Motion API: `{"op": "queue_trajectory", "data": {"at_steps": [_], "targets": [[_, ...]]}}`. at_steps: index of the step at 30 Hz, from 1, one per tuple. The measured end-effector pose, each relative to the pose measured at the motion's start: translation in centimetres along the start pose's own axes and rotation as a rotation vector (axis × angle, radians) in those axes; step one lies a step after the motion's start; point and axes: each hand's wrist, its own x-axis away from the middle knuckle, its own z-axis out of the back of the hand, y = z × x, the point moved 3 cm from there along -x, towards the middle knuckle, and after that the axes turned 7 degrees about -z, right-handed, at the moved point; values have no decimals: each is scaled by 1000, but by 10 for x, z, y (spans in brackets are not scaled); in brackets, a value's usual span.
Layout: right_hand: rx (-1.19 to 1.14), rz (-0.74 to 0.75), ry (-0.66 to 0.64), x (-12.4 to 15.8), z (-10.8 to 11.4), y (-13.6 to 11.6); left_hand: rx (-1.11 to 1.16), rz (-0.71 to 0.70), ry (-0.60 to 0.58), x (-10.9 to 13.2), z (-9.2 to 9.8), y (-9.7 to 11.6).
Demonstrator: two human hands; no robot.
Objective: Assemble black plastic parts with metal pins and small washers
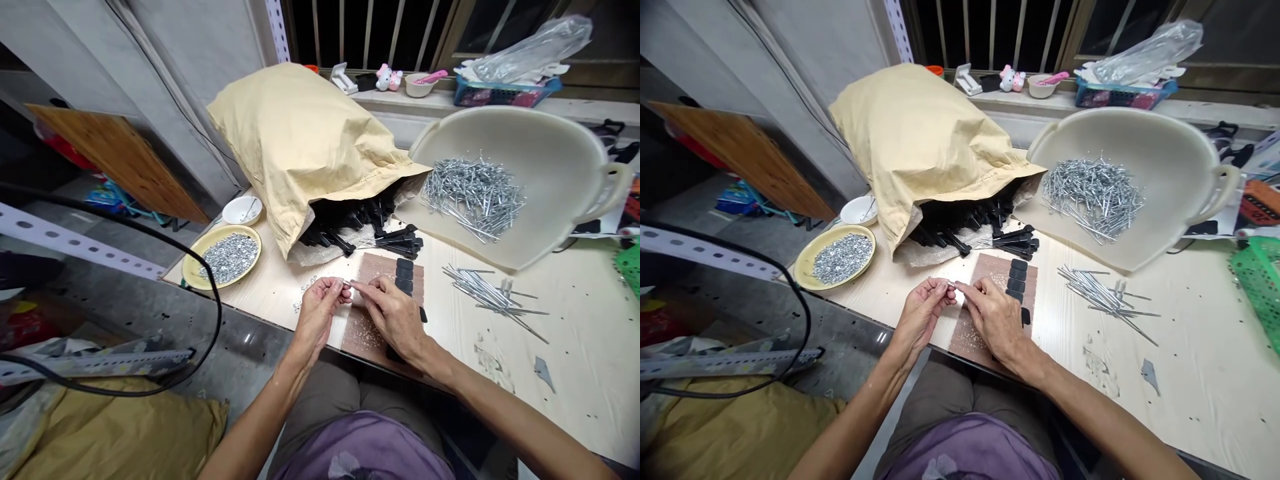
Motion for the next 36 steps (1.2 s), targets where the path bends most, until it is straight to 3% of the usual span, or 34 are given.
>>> {"op": "queue_trajectory", "data": {"at_steps": [8, 17, 25, 31, 36], "targets": [[197, 44, 84, 5, 14, 1, -101, -104, 23, -3, -5, -3], [251, 8, 219, 10, 17, 9, -167, -48, -46, -9, -9, -17], [338, 41, 229, 13, 20, 17, -213, -65, -87, -9, -17, -20], [214, -40, 93, 12, 23, 31, -228, -34, -117, -11, -22, -22], [296, 9, 144, 15, 24, 32, -232, -23, -120, -12, -26, -24]]}}
